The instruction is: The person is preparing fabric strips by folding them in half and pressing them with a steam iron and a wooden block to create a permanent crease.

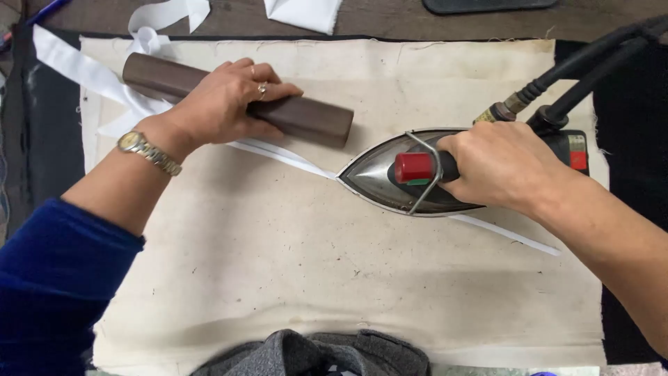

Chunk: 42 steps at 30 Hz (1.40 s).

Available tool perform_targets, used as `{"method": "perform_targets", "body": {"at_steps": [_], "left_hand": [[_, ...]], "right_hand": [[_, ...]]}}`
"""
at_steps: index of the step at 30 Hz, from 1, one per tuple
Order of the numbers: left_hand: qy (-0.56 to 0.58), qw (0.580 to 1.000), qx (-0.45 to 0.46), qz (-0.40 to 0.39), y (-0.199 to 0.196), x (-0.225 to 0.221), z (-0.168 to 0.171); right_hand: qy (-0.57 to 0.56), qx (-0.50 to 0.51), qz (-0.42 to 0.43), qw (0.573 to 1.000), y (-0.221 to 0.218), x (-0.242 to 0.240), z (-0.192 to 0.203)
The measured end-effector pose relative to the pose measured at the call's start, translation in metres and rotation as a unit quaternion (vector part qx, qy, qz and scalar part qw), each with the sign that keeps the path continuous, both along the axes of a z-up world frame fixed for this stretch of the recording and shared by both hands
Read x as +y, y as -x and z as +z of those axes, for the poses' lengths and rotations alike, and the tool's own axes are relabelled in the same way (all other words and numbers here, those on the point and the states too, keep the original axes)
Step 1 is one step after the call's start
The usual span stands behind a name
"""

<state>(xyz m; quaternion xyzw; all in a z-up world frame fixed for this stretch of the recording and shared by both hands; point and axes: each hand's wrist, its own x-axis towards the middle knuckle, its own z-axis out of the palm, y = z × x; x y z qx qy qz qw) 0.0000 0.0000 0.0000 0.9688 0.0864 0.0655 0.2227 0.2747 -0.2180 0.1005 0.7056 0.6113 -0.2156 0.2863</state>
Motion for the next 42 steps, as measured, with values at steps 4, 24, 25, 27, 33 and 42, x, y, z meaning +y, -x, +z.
{"method": "perform_targets", "body": {"at_steps": [4, 24, 25, 27, 33, 42], "left_hand": [[0.054, 0.998, 0.024, -0.021, 0.005, -0.005, 0.014], [0.032, 0.997, 0.062, -0.041, 0.003, -0.021, 0.008], [0.033, 0.997, 0.062, -0.041, 0.002, -0.022, 0.007], [0.016, 0.998, 0.05, -0.035, 0.0, -0.025, 0.004], [0.021, 0.998, 0.056, -0.031, -0.01, -0.036, 0.001], [0.022, 0.999, 0.039, -0.029, -0.035, -0.064, 0.004]], "right_hand": [[-0.004, 0.007, 0.012, 1.0, -0.003, 0.0, -0.002], [0.026, 0.008, 0.011, 1.0, -0.009, -0.002, 0.002], [0.027, 0.008, 0.01, 1.0, -0.01, -0.003, 0.002], [0.026, -0.001, 0.014, 1.0, -0.013, -0.005, 0.001], [0.041, -0.022, 0.016, 0.999, -0.024, -0.011, 0.002], [0.063, -0.041, 0.023, 0.997, -0.049, -0.026, 0.005]]}}
